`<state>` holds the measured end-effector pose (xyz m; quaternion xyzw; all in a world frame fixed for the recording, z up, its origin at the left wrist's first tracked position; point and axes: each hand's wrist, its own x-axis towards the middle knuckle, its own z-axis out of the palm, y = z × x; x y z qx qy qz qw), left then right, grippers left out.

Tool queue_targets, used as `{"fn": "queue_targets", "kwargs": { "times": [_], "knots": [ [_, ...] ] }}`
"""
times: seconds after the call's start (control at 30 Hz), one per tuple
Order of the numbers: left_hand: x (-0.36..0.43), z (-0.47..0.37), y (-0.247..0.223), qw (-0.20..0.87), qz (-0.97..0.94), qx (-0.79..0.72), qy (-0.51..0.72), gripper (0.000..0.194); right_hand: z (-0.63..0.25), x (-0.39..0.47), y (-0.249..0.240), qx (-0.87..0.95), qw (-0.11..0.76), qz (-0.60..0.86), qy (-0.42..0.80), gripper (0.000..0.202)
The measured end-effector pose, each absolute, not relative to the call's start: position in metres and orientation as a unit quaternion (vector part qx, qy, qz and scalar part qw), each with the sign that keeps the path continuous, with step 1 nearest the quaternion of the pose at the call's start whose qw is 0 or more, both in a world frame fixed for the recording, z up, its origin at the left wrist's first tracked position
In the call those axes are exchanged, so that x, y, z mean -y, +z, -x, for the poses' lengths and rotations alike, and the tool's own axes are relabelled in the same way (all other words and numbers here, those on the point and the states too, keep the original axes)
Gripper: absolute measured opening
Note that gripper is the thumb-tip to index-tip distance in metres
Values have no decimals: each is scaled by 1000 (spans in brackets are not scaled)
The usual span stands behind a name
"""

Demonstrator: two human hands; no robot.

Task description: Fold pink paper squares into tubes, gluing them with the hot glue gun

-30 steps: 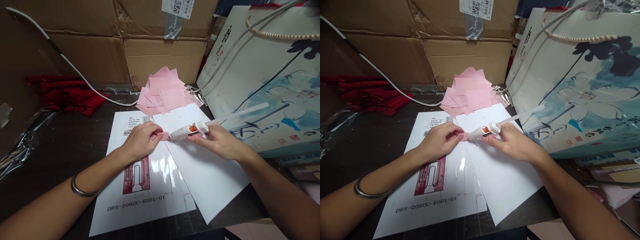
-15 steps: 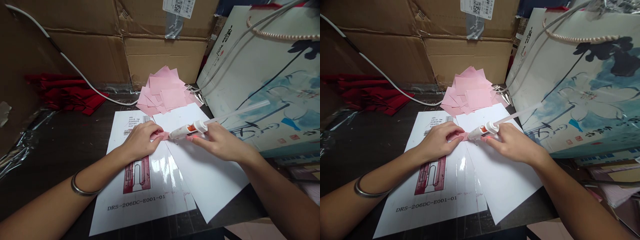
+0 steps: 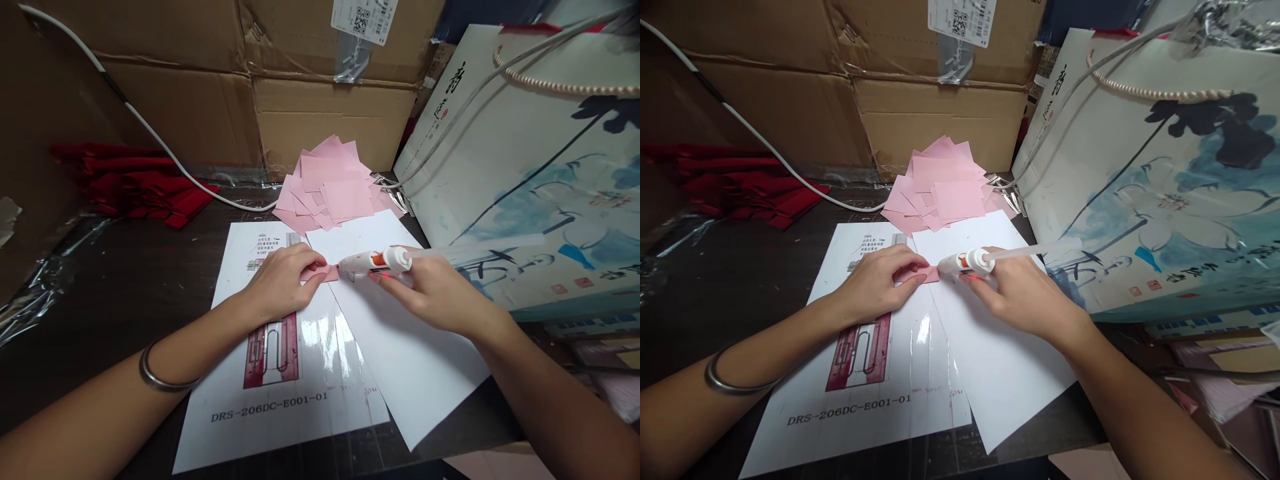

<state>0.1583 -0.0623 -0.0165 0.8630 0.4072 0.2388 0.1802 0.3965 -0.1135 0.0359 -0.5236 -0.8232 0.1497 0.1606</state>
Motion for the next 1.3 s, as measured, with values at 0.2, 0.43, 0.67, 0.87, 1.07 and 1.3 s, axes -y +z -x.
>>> {"fn": "queue_targets", "kwargs": {
  "times": [0.2,0.43,0.67,0.87,1.07,1.3],
  "knots": [
    [63,-159,-16,183,-864,-406,235,16,-390,120,41,837,148,512,120,18],
    [62,-158,-18,176,-867,-401,237,15,-388,122,43,835,131,519,124,22],
    [63,-158,-18,172,-869,-402,232,15,-385,122,51,835,132,518,135,32],
    [63,-157,-19,171,-870,-395,240,16,-394,122,45,795,142,563,176,32],
    [63,-156,-19,182,-864,-391,259,19,-403,119,37,723,200,606,262,40],
    [65,-156,-16,190,-865,-391,248,23,-418,114,33,660,238,644,306,43]
  ]
}}
